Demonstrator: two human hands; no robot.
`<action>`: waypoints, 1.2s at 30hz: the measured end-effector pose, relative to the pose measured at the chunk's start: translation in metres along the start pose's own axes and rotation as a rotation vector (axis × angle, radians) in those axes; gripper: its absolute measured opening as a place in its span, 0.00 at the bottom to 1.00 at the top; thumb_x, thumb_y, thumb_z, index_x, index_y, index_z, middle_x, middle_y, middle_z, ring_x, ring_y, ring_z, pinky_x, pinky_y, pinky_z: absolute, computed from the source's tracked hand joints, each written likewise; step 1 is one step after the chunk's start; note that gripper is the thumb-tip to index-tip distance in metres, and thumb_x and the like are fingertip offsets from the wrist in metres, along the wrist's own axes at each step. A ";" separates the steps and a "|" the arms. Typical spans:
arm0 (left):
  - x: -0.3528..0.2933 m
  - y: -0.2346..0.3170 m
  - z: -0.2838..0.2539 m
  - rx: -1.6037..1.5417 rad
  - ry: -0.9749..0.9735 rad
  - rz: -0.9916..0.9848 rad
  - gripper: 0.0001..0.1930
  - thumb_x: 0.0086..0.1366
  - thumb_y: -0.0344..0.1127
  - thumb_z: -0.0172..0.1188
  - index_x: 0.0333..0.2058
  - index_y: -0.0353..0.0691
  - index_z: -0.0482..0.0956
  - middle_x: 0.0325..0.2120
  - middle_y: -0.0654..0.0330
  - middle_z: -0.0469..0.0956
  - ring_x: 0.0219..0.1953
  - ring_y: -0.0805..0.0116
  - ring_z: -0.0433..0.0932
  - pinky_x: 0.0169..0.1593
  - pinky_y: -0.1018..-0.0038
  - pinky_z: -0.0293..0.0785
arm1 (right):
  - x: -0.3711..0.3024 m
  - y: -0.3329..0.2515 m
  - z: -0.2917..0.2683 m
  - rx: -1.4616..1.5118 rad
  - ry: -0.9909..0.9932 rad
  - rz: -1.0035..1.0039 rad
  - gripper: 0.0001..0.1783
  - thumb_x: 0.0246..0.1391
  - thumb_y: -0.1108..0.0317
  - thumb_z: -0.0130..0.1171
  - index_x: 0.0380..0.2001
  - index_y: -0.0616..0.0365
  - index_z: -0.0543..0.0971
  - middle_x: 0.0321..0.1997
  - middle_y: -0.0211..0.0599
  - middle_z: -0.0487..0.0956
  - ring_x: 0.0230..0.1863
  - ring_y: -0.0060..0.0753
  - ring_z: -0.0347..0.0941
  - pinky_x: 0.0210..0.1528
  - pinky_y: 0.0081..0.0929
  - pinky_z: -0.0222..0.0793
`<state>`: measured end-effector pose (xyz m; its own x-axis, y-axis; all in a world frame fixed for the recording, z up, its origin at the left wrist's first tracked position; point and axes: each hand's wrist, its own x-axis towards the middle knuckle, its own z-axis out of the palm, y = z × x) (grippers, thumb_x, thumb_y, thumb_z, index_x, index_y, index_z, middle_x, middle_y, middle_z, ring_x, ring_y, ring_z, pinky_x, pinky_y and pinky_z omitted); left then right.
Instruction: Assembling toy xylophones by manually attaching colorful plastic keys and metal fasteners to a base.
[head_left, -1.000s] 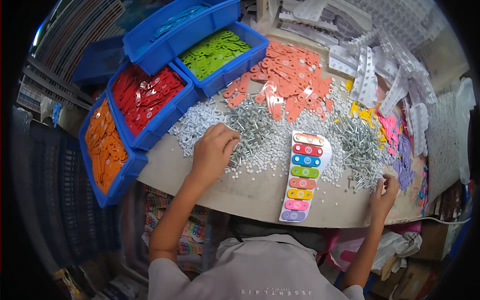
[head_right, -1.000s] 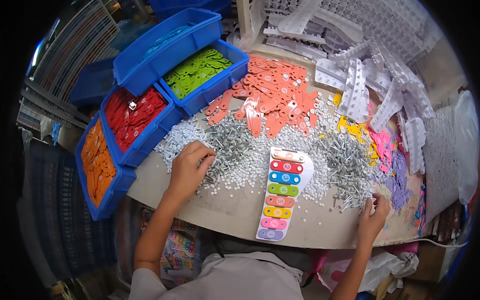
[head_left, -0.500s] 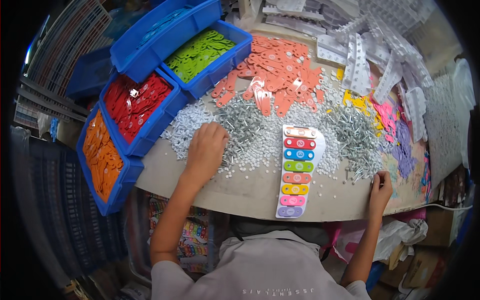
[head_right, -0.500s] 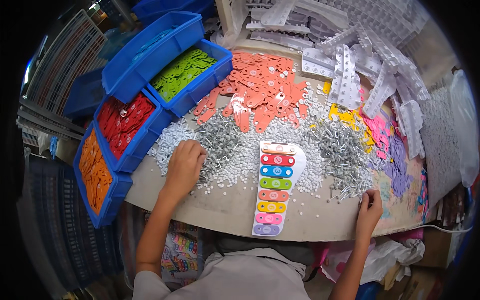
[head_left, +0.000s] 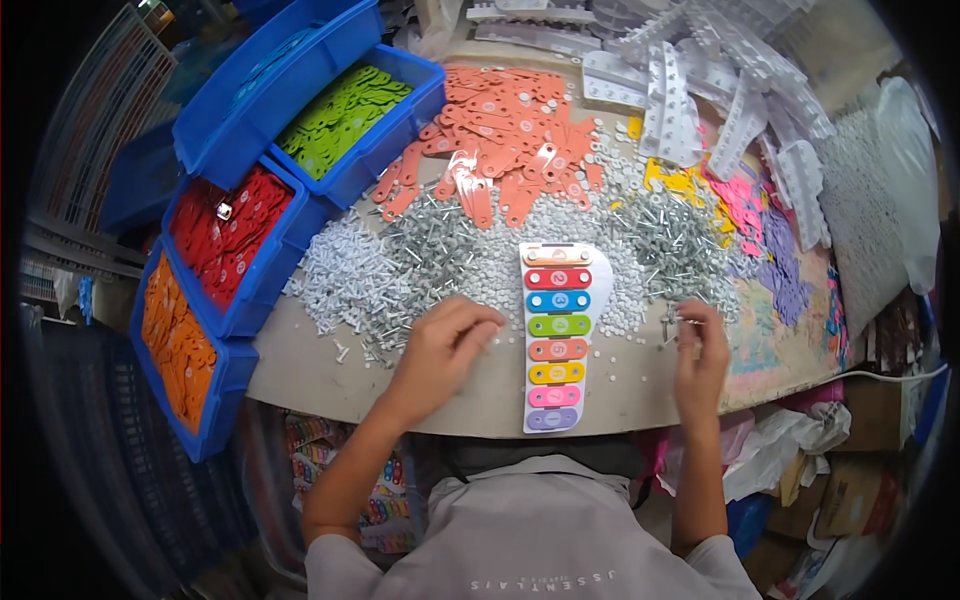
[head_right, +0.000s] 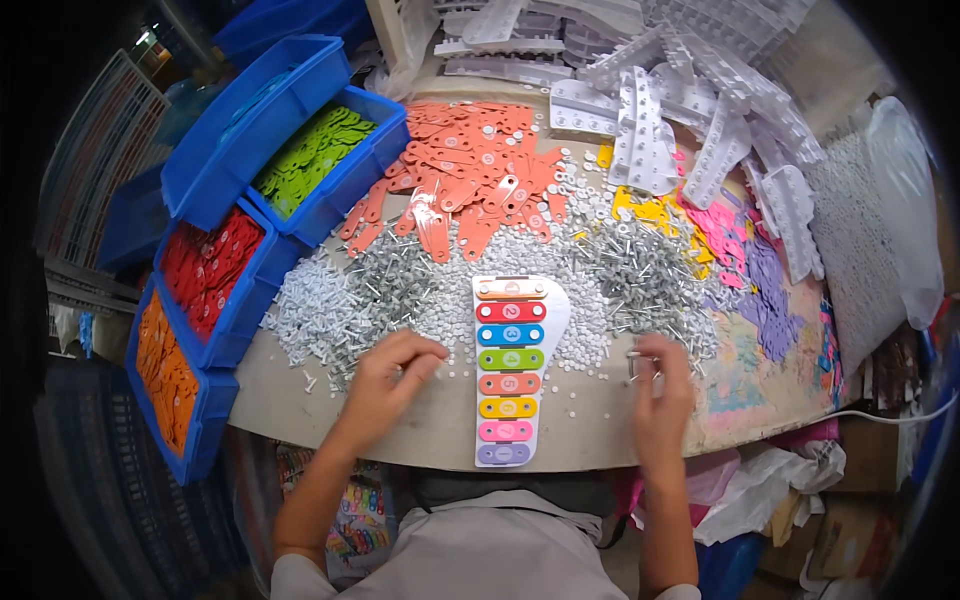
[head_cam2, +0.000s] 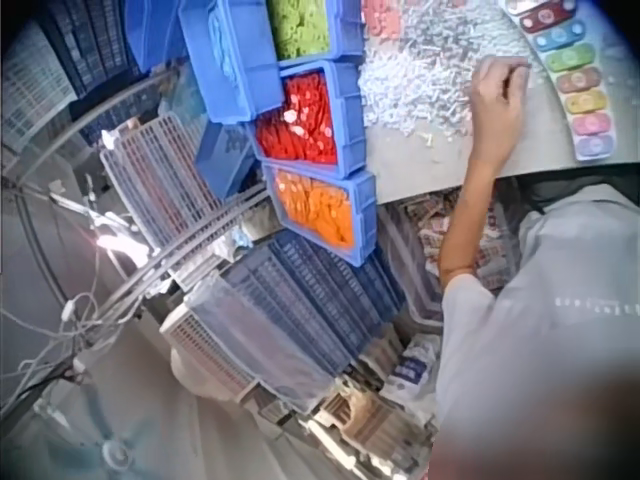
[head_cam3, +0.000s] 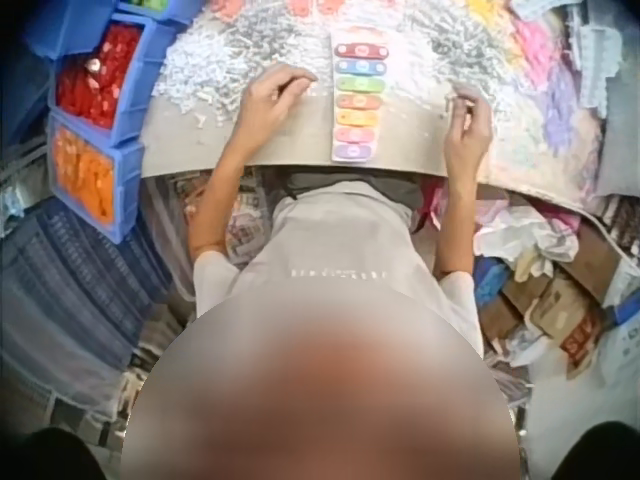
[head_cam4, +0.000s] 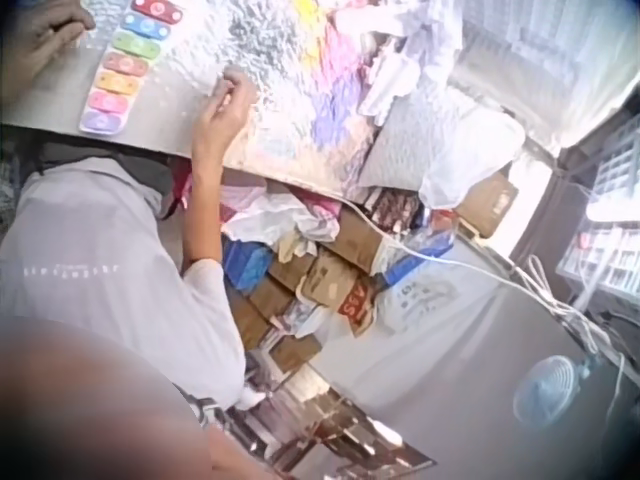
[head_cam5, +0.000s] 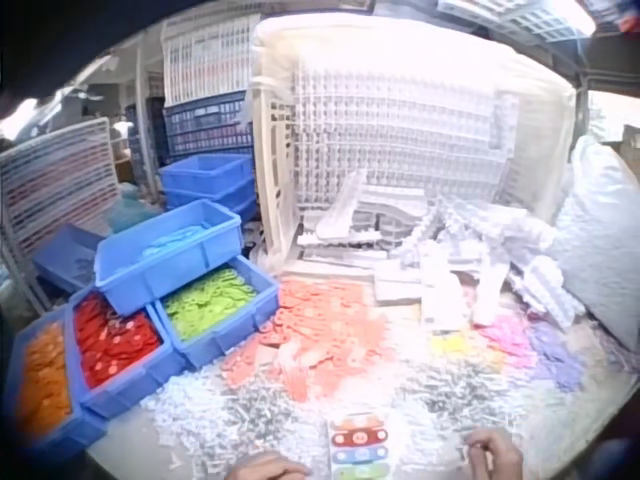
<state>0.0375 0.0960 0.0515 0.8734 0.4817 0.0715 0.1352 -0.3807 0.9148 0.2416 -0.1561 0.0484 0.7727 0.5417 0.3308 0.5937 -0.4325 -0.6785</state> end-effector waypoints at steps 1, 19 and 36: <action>0.000 -0.001 0.010 -0.004 -0.005 0.004 0.04 0.65 0.24 0.60 0.38 0.33 0.82 0.33 0.61 0.79 0.33 0.75 0.76 0.38 0.79 0.71 | -0.001 -0.014 0.008 0.139 -0.094 0.066 0.05 0.65 0.76 0.52 0.40 0.65 0.76 0.36 0.34 0.79 0.39 0.22 0.75 0.44 0.20 0.70; 0.018 -0.023 0.042 -0.776 -0.134 -0.467 0.07 0.65 0.27 0.64 0.40 0.30 0.83 0.28 0.57 0.84 0.27 0.77 0.79 0.30 0.83 0.74 | 0.007 -0.031 0.050 0.740 -0.473 0.561 0.06 0.64 0.70 0.58 0.38 0.62 0.78 0.27 0.26 0.80 0.28 0.12 0.72 0.28 0.13 0.64; 0.041 -0.042 0.050 -0.528 -0.352 -0.416 0.20 0.66 0.38 0.66 0.47 0.35 0.66 0.27 0.59 0.81 0.26 0.82 0.75 0.25 0.84 0.62 | 0.012 -0.028 0.060 0.660 -0.677 0.744 0.11 0.66 0.60 0.58 0.37 0.54 0.70 0.16 0.25 0.72 0.11 0.17 0.64 0.13 0.17 0.54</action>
<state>0.0909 0.0921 -0.0040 0.9090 0.1889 -0.3714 0.3217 0.2485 0.9137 0.2210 -0.0943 0.0321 0.4855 0.6698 -0.5618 -0.3302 -0.4546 -0.8273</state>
